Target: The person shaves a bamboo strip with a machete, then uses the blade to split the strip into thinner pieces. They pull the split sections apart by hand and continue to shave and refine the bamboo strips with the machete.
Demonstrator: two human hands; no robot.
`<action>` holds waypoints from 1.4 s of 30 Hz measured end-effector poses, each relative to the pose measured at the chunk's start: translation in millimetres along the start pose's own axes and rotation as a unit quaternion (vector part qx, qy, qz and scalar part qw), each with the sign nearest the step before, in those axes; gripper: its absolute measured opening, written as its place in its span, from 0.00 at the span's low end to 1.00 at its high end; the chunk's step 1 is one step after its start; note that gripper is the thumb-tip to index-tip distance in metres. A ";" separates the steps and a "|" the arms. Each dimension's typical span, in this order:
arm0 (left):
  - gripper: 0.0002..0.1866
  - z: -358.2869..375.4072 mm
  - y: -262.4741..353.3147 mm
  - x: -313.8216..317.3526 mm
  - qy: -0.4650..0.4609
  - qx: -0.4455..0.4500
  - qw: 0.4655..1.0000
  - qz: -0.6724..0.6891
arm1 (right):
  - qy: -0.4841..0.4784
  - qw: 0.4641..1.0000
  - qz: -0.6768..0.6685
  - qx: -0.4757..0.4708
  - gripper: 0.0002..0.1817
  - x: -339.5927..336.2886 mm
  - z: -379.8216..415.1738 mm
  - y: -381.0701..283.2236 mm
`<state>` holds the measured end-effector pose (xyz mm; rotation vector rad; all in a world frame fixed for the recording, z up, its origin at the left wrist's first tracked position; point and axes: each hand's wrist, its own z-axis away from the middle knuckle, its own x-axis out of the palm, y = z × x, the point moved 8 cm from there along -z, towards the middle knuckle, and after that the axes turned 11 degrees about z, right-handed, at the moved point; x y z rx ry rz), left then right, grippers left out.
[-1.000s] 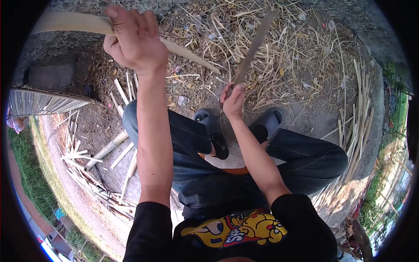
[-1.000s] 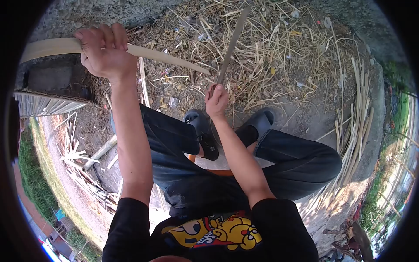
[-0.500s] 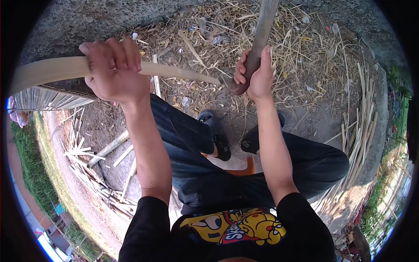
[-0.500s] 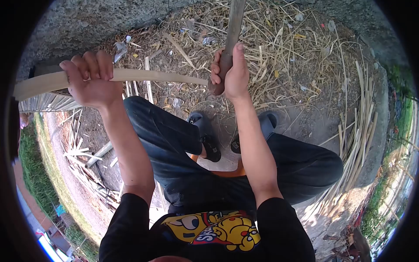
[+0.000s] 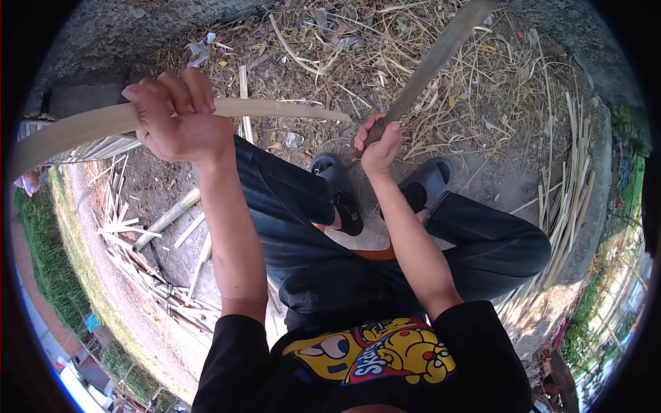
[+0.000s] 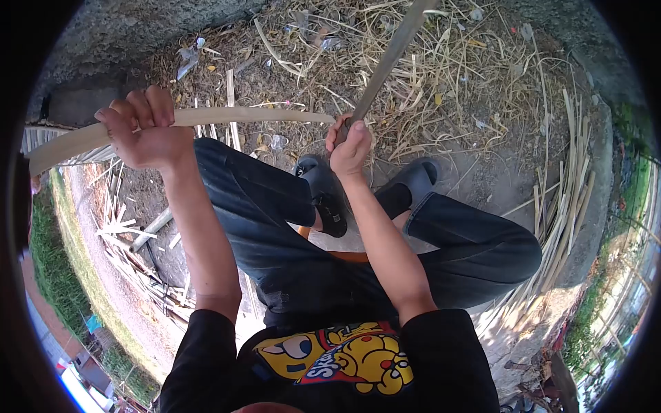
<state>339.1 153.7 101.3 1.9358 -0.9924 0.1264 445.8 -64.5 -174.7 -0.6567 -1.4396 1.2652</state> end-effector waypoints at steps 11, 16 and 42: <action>0.24 -3.1 -17.3 15.3 -0.033 0.002 0.998 0.060 | -0.146 0.944 0.241 0.171 0.33 -3.2 16.7 48.9; 0.25 -2.1 -15.6 35.4 -0.025 -0.010 1.000 -0.005 | -0.095 0.994 0.037 0.043 0.34 41.4 10.1 -31.1; 0.23 -0.4 -34.5 46.1 -0.049 -0.025 0.994 0.098 | -0.143 0.837 0.461 0.256 0.36 -88.5 40.8 146.1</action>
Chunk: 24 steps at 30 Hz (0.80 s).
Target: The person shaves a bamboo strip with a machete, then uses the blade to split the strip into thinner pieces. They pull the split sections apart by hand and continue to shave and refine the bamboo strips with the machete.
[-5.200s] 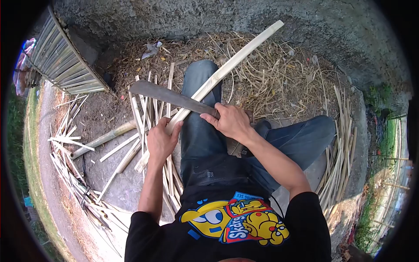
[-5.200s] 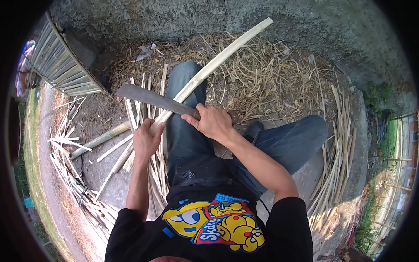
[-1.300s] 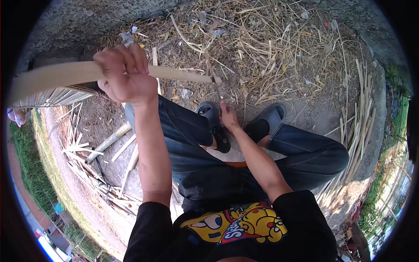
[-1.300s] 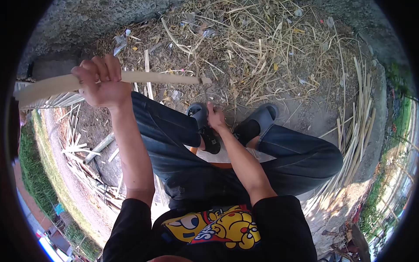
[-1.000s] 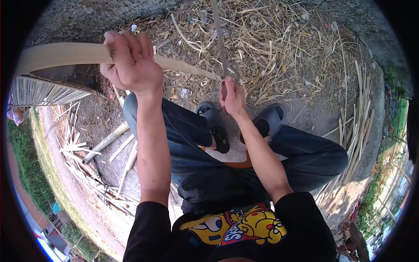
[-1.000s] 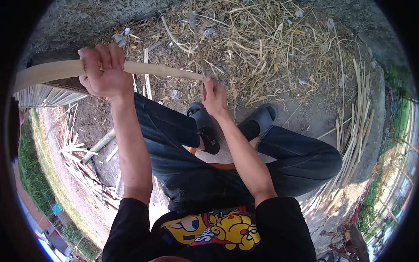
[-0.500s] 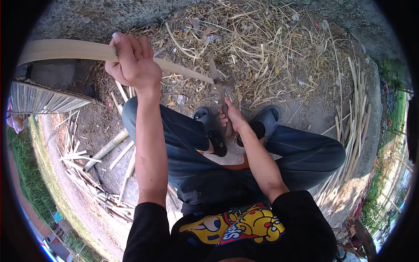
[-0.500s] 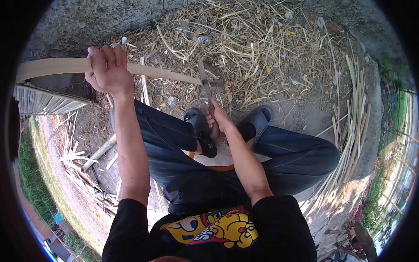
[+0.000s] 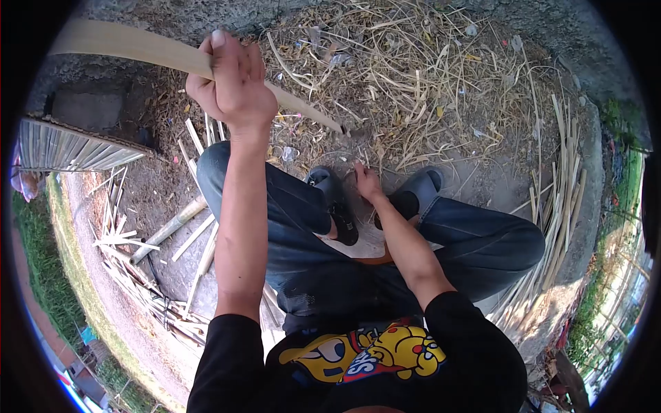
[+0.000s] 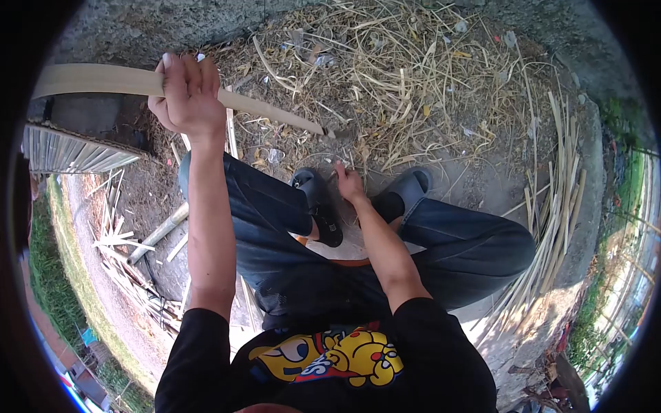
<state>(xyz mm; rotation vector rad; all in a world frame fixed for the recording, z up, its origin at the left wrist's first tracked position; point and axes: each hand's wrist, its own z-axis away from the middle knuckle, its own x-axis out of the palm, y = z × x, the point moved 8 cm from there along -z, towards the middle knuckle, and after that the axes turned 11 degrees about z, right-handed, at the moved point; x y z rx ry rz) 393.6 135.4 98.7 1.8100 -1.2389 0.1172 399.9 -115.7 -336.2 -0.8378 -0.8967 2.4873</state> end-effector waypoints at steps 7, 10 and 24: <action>0.23 -1.1 2.2 -0.5 0.009 0.008 1.000 -0.020 | -0.277 0.870 -0.391 0.114 0.35 -7.7 42.7 -66.3; 0.23 5.3 1.2 -6.1 0.018 0.010 0.999 -0.024 | -0.166 0.897 -0.401 -0.083 0.37 -83.8 71.8 -190.2; 0.21 16.7 12.4 -11.0 0.045 0.013 0.999 -0.024 | -0.131 0.944 -0.234 0.194 0.34 23.5 17.4 53.4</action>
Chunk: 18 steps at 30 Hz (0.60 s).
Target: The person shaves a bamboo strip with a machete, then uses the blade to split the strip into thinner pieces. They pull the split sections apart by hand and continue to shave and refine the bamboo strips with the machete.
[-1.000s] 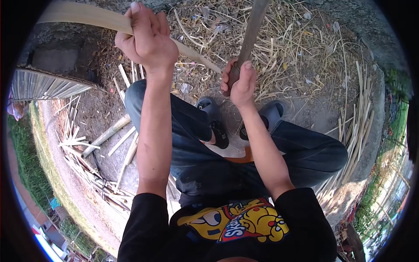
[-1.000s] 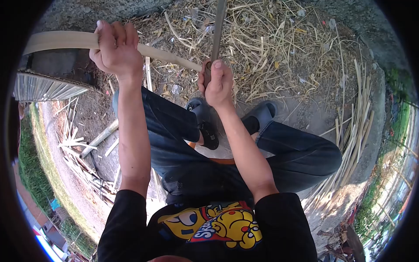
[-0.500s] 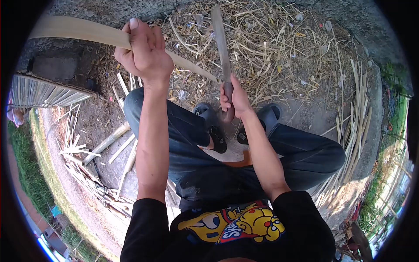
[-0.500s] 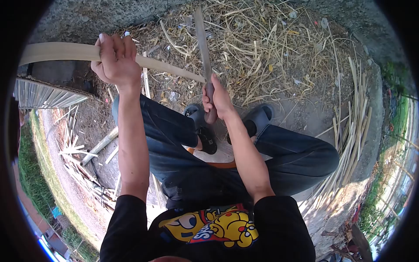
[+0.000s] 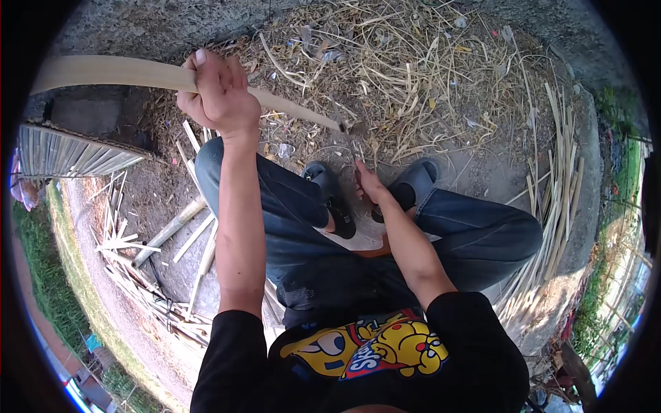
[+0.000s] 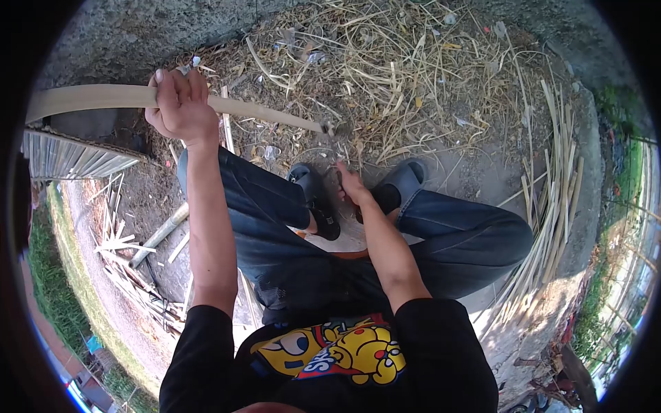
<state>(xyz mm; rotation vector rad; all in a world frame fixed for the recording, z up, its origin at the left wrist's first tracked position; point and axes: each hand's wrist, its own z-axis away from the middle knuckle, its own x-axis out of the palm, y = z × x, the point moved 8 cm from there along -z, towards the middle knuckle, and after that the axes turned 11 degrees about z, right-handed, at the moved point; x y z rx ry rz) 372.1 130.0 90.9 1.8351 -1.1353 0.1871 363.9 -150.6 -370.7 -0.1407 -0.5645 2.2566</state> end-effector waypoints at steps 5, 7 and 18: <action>0.21 7.3 -2.5 15.1 -0.006 -0.014 1.000 -0.020 | -0.263 0.939 -0.217 0.046 0.36 28.2 41.0 -41.0; 0.21 5.6 -4.8 16.6 -0.006 -0.009 0.999 -0.038 | -0.225 0.943 -0.200 -0.145 0.37 40.0 86.6 -116.1; 0.23 -7.6 -13.6 16.4 -0.024 0.004 0.998 -0.051 | 0.220 0.939 0.211 -0.162 0.40 -7.2 -74.9 43.2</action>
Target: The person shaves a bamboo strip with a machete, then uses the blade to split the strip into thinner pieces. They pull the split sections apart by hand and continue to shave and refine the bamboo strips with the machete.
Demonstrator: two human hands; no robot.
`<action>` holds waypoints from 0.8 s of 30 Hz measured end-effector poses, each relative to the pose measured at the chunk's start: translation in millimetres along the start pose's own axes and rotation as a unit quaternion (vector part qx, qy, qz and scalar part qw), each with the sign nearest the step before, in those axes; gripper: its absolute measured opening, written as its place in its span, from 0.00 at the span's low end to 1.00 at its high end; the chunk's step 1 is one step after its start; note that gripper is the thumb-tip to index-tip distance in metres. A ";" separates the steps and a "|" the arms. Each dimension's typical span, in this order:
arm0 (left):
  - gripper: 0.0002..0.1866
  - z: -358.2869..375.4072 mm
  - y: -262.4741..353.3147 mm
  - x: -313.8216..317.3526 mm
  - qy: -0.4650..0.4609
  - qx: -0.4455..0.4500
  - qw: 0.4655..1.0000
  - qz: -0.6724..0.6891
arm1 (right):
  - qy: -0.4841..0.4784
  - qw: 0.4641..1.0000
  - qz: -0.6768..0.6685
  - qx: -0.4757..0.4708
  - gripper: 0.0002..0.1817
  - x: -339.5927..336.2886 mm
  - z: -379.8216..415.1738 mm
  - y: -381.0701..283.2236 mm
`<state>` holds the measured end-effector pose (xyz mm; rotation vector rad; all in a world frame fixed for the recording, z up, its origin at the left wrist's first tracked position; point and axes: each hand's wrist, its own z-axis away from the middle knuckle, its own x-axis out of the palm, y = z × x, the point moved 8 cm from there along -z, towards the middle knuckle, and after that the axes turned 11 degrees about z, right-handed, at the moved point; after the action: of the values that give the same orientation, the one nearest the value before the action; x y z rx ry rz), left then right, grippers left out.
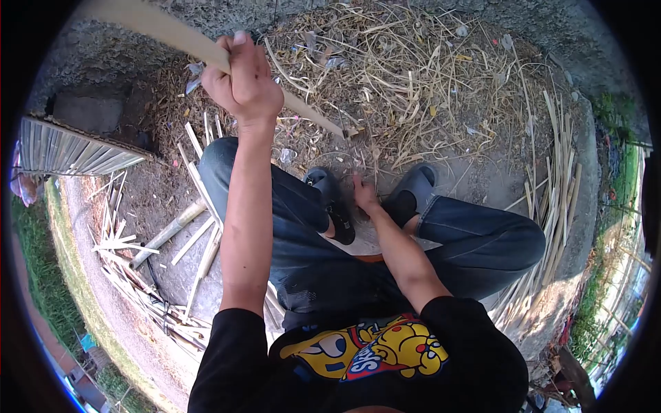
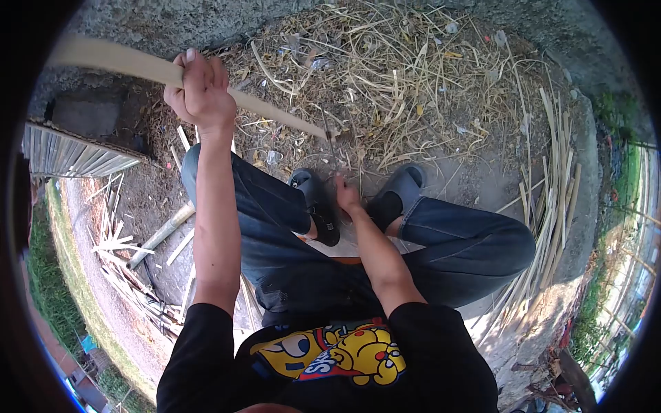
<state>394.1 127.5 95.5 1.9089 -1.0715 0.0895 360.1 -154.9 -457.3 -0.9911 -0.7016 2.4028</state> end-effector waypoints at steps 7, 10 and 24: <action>0.20 -2.2 -5.4 -11.9 0.005 -0.052 0.996 0.075 | -0.332 0.849 -0.386 0.146 0.37 -28.9 49.2 -40.2; 0.20 -3.0 -7.5 -9.9 0.003 -0.054 0.996 0.073 | -0.442 0.738 -0.496 0.121 0.36 -53.2 81.2 -108.9; 0.20 -11.4 -14.0 -19.4 0.007 -0.056 0.996 0.072 | 0.068 0.994 0.081 -0.024 0.43 -34.0 34.3 -6.3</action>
<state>395.9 151.2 83.8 1.7283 -1.1794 0.1201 357.9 -179.2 -415.0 -1.2631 -0.6558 2.4352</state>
